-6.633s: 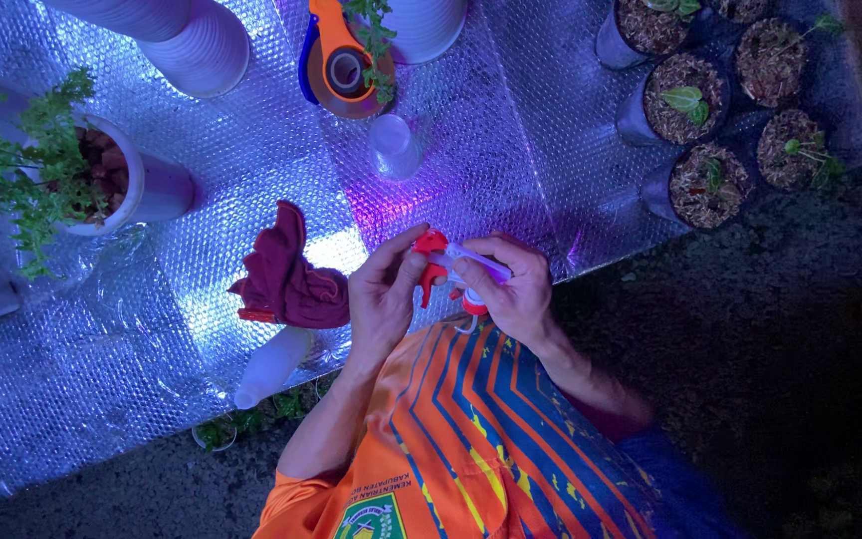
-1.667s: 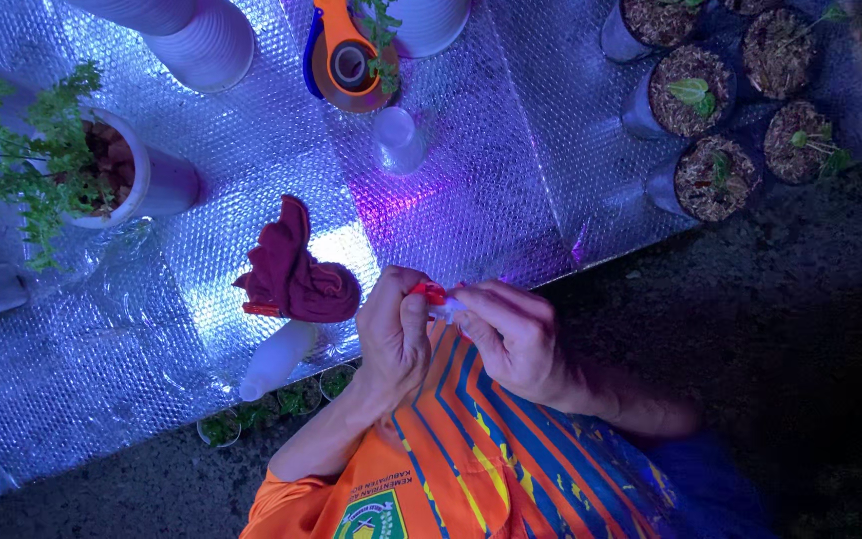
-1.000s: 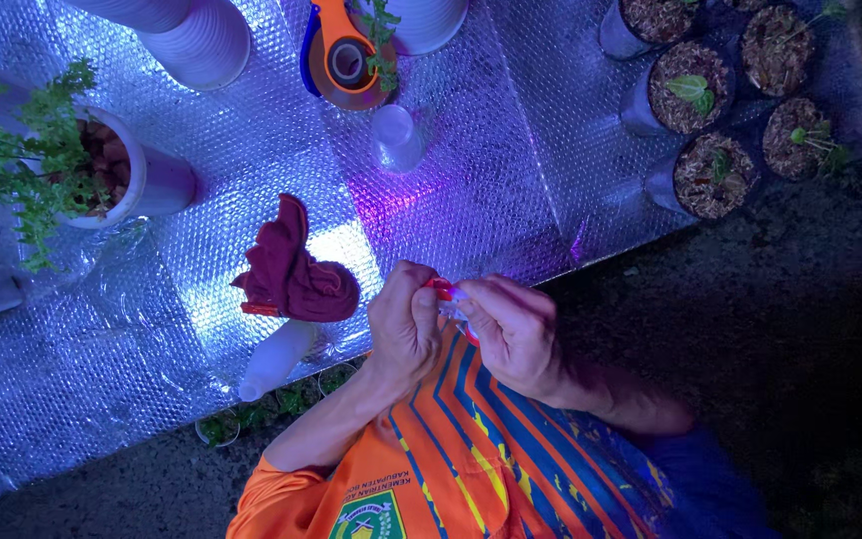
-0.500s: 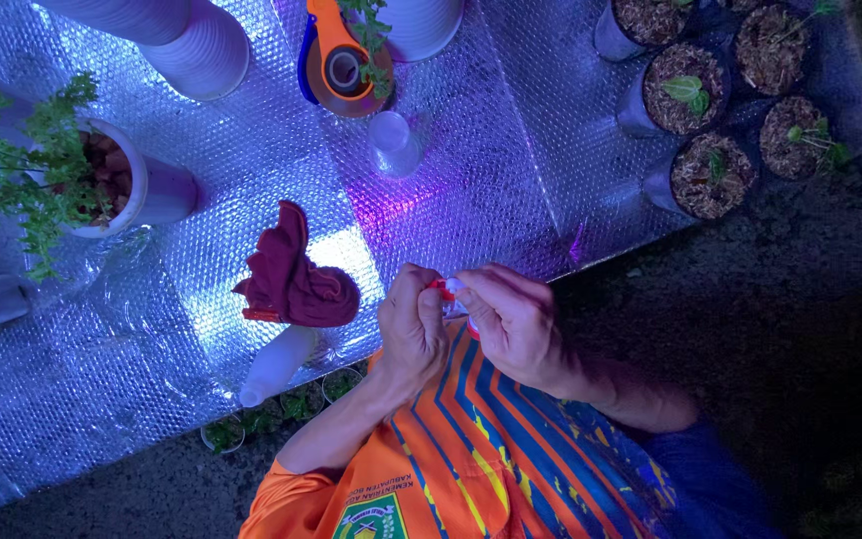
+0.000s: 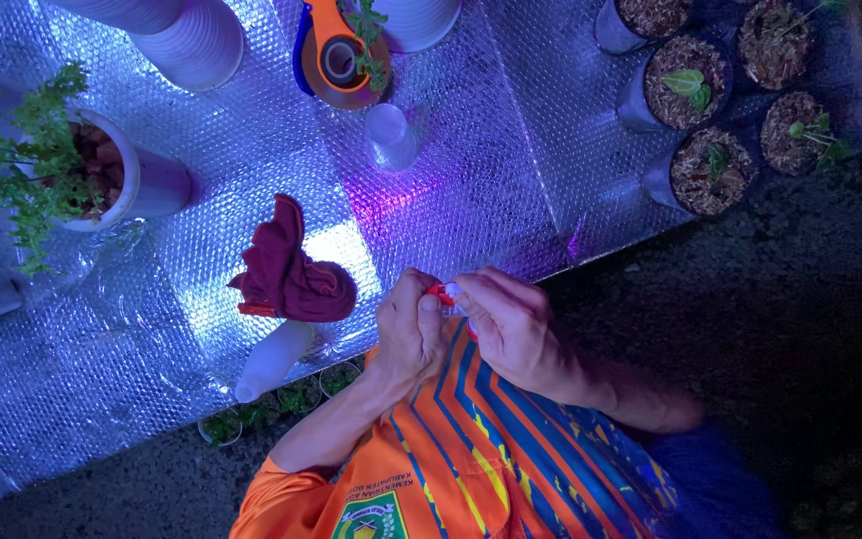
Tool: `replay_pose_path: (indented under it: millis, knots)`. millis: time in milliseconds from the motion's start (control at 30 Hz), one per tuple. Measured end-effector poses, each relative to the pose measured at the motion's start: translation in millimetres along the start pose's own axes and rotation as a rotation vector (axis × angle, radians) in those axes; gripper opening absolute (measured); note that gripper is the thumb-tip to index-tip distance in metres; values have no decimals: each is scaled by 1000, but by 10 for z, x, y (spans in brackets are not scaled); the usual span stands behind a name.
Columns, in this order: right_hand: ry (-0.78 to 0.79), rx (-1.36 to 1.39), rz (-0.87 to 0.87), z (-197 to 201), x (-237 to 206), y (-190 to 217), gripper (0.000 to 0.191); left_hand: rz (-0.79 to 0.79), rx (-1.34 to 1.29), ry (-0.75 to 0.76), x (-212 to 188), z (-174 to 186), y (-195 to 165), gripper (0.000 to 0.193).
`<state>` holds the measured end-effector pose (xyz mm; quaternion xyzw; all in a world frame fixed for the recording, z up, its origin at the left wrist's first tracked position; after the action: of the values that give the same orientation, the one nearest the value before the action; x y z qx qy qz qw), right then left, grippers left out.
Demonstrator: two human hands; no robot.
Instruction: The person assembles a spray bottle by attaching the nozzle and trigger mechanism, then screws the assembled head onto the bottle. They test the spray and proceed to mist a tray of small potted seedlings.
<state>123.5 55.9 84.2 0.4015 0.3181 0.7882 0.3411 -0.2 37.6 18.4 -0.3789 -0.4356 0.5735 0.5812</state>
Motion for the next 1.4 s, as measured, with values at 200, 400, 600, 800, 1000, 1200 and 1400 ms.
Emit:
replay_pose_path:
  millis: [200, 400, 600, 800, 1000, 1200, 1400]
  knots:
    - [-4, -108, 5, 1, 17, 23, 18, 14, 4, 7, 9, -27, 60, 29]
    - [126, -71, 21, -65, 65, 7, 11, 47, 78, 21, 11, -60, 105, 27]
    - [236, -55, 29, -91, 69, -27, 7, 22, 91, 60, -15, -64, 72, 27]
    - [167, -40, 25, -60, 16, 15, 14, -62, 148, 98, -4, -68, -5, 12]
    - [173, -199, 75, -132, -105, 57, 47, -81, 176, 211, -20, -166, -8, 10]
    - [147, -198, -33, -182, -335, -26, 44, -46, 241, 275, -119, -216, 25, 11]
    - [210, -306, -34, -276, -429, -66, 41, 70, 225, 374, -213, -236, 138, 14]
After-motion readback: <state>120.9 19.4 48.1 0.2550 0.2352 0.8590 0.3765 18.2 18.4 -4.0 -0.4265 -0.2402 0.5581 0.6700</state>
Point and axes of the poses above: each hand's wrist, its own x-axis towards the middle knuckle, its own z-axis out of the back of the hand, y = z × x, the point moved 10 cm from there along x, towards the middle knuckle, and after that the axes turned 15 degrees about z, right-handed, at the moved point
